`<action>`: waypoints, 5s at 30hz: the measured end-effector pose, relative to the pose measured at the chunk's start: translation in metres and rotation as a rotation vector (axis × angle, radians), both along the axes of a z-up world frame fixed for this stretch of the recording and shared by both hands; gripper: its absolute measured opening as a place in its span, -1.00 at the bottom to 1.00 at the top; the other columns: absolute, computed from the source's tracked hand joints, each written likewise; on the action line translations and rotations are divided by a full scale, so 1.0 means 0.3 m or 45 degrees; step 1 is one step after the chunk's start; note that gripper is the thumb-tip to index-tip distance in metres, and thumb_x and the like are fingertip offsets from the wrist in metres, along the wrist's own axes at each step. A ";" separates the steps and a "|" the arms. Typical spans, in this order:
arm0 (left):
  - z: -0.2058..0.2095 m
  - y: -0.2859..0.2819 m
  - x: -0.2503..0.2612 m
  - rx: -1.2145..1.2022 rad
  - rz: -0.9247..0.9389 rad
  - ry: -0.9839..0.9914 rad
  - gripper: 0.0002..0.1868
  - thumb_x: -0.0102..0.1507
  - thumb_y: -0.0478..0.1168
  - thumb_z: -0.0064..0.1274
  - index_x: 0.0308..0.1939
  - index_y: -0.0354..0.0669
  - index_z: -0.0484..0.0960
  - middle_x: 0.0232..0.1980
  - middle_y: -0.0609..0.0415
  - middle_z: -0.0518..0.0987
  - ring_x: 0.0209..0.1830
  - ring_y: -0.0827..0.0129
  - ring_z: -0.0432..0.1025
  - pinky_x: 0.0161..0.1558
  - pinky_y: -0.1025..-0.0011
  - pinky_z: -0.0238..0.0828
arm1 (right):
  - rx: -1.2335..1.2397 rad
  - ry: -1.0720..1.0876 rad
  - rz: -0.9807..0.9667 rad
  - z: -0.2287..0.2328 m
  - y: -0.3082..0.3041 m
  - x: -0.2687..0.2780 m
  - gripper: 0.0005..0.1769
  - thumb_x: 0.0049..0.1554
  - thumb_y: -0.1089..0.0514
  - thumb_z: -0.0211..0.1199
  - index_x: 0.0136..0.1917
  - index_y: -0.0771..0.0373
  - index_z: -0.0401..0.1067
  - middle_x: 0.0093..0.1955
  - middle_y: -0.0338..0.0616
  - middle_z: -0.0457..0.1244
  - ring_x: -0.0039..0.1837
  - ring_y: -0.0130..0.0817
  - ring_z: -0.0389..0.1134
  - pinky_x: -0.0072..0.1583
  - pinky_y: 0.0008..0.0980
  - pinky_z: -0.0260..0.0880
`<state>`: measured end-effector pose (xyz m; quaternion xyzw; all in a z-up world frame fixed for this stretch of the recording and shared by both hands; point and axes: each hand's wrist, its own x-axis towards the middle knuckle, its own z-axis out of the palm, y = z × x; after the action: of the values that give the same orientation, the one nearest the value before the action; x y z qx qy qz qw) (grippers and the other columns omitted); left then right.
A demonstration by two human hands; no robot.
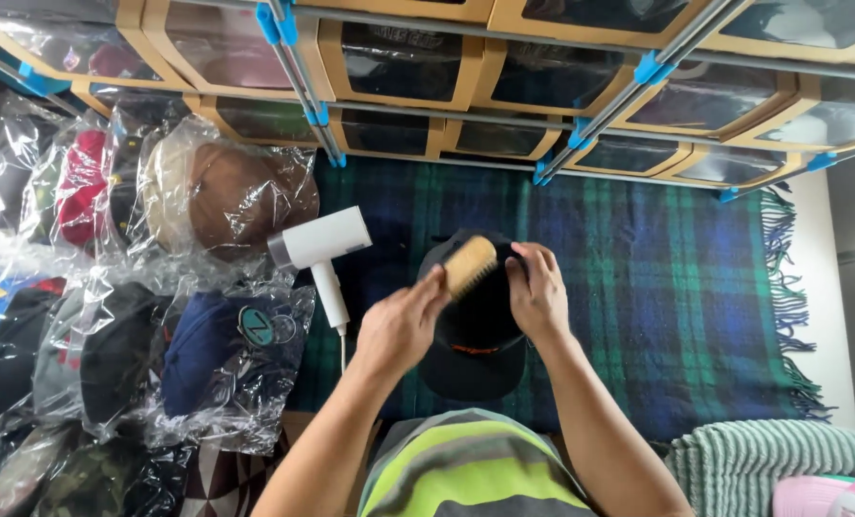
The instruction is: Cleaning and detailing a black baseball cap using a brush and a hair dryer, then placing it on a hat block for shaping.
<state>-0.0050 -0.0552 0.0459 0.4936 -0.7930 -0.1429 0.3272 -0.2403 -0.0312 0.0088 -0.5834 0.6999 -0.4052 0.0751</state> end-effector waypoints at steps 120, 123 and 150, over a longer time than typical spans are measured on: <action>-0.599 0.341 0.009 1.944 0.506 1.925 -0.82 0.41 -0.05 -0.04 -0.07 -0.02 0.55 -0.12 -0.20 0.69 -0.24 -0.27 0.61 -0.23 -0.32 0.57 | 0.510 0.389 0.115 0.009 0.575 -0.286 -0.71 0.09 -0.29 0.35 -0.11 -0.14 0.63 -0.23 -0.33 0.43 -0.09 -0.17 0.47 -0.03 -0.15 0.42; -0.560 0.326 -0.022 1.859 0.629 1.889 -0.81 0.39 -0.05 0.03 0.01 0.03 0.50 -0.04 -0.20 0.66 -0.25 -0.28 0.61 -0.24 -0.33 0.56 | 0.484 0.173 0.497 -0.006 0.513 -0.025 -0.76 0.03 -0.38 0.37 -0.11 -0.36 0.62 -0.29 -0.63 0.39 -0.14 -0.50 0.46 -0.08 -0.37 0.30; -0.581 0.338 -0.002 1.895 0.551 1.863 -0.79 0.42 -0.03 -0.03 0.06 0.06 0.55 0.07 -0.23 0.64 -0.10 -0.32 0.58 -0.17 -0.35 0.54 | 0.645 0.489 0.202 -0.002 0.470 -0.260 -0.57 0.09 -0.36 0.28 -0.22 -0.01 0.61 -0.32 -0.15 0.37 -0.13 0.01 0.44 -0.07 0.02 0.38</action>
<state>-0.0055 0.0461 -0.1283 0.4938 -0.0123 -0.7922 0.3584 -0.3182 0.1097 0.0082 -0.6645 0.7323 -0.0934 0.1157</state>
